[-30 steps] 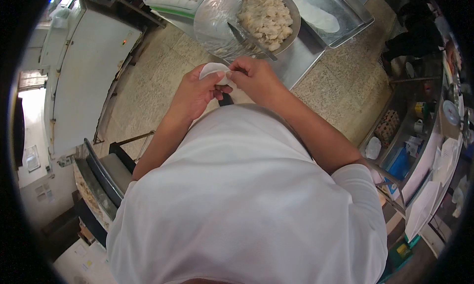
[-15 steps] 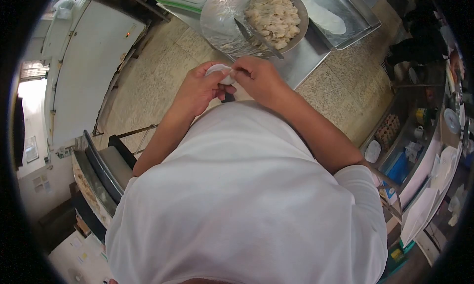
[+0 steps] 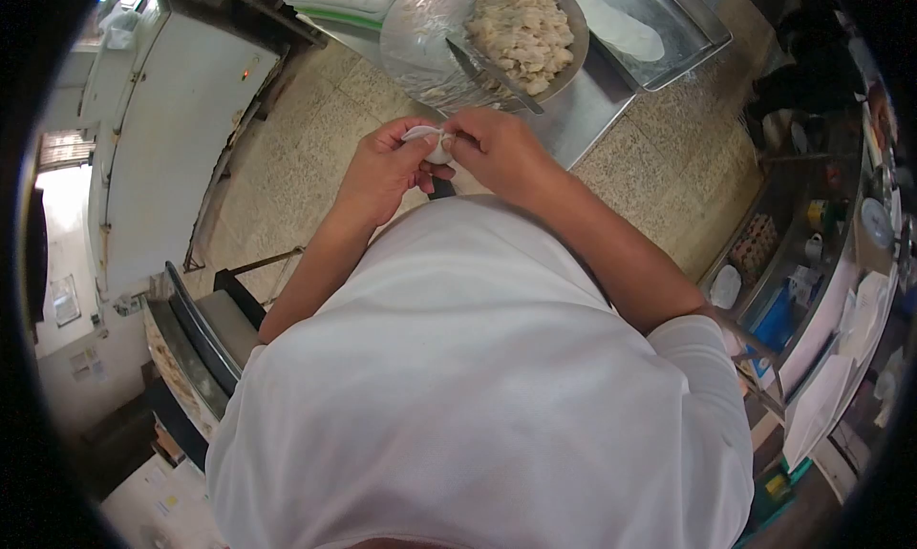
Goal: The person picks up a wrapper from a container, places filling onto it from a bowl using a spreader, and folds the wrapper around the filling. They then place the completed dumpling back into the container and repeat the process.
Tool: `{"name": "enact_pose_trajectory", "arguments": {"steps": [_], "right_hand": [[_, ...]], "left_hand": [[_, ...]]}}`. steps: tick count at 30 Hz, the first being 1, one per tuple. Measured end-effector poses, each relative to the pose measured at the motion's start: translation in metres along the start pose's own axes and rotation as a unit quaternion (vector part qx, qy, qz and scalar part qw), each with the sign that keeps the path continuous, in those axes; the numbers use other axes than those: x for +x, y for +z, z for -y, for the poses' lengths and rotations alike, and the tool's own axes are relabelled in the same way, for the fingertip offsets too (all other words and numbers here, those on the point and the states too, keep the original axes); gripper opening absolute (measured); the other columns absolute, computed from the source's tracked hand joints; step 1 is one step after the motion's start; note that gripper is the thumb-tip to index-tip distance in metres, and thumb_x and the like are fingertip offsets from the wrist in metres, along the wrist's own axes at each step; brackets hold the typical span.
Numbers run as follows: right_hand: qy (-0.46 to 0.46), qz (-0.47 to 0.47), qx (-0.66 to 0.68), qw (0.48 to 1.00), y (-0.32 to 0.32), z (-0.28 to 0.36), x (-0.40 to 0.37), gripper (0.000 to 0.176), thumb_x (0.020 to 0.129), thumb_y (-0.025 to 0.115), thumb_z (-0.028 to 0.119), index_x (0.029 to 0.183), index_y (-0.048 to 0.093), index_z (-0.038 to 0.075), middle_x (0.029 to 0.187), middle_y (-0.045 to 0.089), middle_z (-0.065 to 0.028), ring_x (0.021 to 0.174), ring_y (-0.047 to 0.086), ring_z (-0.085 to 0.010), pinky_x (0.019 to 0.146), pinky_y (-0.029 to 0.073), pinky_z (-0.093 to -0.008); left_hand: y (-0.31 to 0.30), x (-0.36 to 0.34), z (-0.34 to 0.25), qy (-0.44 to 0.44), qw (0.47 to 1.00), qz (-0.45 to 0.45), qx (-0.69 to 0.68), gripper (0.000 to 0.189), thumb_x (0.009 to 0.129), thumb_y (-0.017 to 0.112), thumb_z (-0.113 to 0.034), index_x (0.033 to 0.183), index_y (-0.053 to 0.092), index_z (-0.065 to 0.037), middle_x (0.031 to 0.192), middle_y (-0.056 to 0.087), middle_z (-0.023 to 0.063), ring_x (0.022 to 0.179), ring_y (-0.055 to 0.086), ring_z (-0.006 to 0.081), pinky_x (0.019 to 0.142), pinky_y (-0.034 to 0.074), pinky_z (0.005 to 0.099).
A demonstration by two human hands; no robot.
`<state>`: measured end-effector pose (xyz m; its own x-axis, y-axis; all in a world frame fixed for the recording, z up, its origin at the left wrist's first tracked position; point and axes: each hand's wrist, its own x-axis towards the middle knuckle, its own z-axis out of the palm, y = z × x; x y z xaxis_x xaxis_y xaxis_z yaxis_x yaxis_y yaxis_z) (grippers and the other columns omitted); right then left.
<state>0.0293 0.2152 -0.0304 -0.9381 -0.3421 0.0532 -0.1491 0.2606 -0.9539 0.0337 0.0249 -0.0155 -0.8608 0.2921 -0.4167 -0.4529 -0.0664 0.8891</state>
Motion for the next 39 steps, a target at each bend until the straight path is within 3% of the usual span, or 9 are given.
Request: {"name": "enact_pose_trajectory", "arguments": {"steps": [11,14,16,20,22,25,28,35,39], "right_hand": [[-0.088,-0.001,-0.148,0.985,0.001,-0.002,-0.003,0.01,0.09,0.061,0.006,0.094,0.062,-0.002,0.083,0.062,-0.0117,0.076,0.06,-0.0196,0.068,0.047,-0.0324],[0.011,-0.007,-0.07,0.997,0.0,0.005,-0.002,0.011,0.089,0.061,0.006,0.096,0.063,-0.003,0.084,0.063,-0.0125,0.078,0.061,-0.0202,0.068,0.047,-0.0332],[-0.042,0.006,-0.064,0.997,0.002,-0.005,0.001,0.014,0.088,0.06,0.013,0.091,0.063,0.0,0.084,0.061,-0.0185,0.08,0.061,-0.0371,0.071,0.048,-0.0419],[-0.049,-0.01,-0.056,0.997,0.0,-0.006,0.0,0.014,0.088,0.06,0.013,0.091,0.063,0.0,0.084,0.06,-0.0194,0.08,0.061,-0.038,0.07,0.048,-0.0423],[-0.063,0.0,-0.103,0.993,-0.002,-0.008,-0.001,0.012,0.089,0.062,0.007,0.096,0.064,-0.002,0.082,0.062,-0.0127,0.074,0.06,-0.0212,0.066,0.047,-0.0333],[-0.078,0.007,-0.106,0.991,-0.001,-0.005,-0.002,0.013,0.088,0.059,0.013,0.088,0.062,0.0,0.084,0.06,-0.0206,0.08,0.06,-0.0393,0.07,0.048,-0.0429],[0.001,-0.017,-0.05,0.999,-0.002,0.011,-0.003,0.014,0.088,0.059,0.014,0.087,0.061,0.0,0.084,0.06,-0.0207,0.081,0.06,-0.04,0.07,0.048,-0.0438],[-0.063,-0.007,-0.092,0.994,-0.005,-0.004,-0.001,0.015,0.087,0.06,0.015,0.088,0.061,0.0,0.083,0.06,-0.0207,0.082,0.06,-0.0401,0.07,0.048,-0.0444],[-0.095,-0.004,-0.145,0.985,-0.006,-0.008,-0.002,0.012,0.087,0.062,0.007,0.096,0.063,-0.002,0.083,0.062,-0.015,0.075,0.062,-0.0262,0.066,0.048,-0.0359]], "left_hand": [[0.008,-0.005,-0.01,0.006,0.996,-0.022,0.091,0.028,0.094,0.06,-0.013,0.116,0.056,0.005,0.088,0.064,0.0096,0.074,0.07,0.0185,0.054,0.052,0.0249],[0.006,-0.004,-0.009,0.003,0.997,-0.017,0.08,0.029,0.094,0.059,-0.013,0.117,0.056,0.005,0.088,0.063,0.0094,0.074,0.07,0.0181,0.054,0.052,0.0247],[0.005,-0.004,-0.005,0.004,0.997,-0.008,0.072,0.028,0.094,0.059,-0.013,0.116,0.056,0.005,0.088,0.063,0.0093,0.074,0.07,0.0181,0.054,0.052,0.0247],[0.006,-0.002,0.001,0.033,0.998,-0.036,0.045,0.026,0.095,0.059,-0.013,0.113,0.057,0.004,0.089,0.064,0.0101,0.073,0.07,0.0178,0.053,0.051,0.0246],[0.007,-0.001,0.001,0.058,0.995,-0.049,0.058,0.024,0.095,0.058,-0.013,0.113,0.057,0.004,0.089,0.065,0.0103,0.073,0.07,0.0177,0.053,0.051,0.0246],[0.008,-0.002,0.001,0.018,0.996,-0.043,0.082,0.022,0.095,0.057,-0.012,0.112,0.058,0.003,0.088,0.065,0.01,0.072,0.069,0.0172,0.053,0.051,0.0243],[0.009,-0.001,0.001,0.029,0.994,-0.042,0.092,0.021,0.095,0.057,-0.012,0.11,0.058,0.003,0.086,0.065,0.0094,0.072,0.069,0.017,0.053,0.051,0.0242],[0.015,0.0,-0.002,0.036,0.995,-0.047,0.076,0.018,0.097,0.055,-0.012,0.107,0.06,0.002,0.085,0.065,0.0083,0.071,0.069,0.0163,0.052,0.05,0.0242],[0.012,0.002,0.002,0.041,0.996,-0.043,0.068,0.016,0.097,0.055,-0.012,0.103,0.06,0.001,0.084,0.064,0.0069,0.071,0.068,0.0154,0.051,0.05,0.0239]]}}
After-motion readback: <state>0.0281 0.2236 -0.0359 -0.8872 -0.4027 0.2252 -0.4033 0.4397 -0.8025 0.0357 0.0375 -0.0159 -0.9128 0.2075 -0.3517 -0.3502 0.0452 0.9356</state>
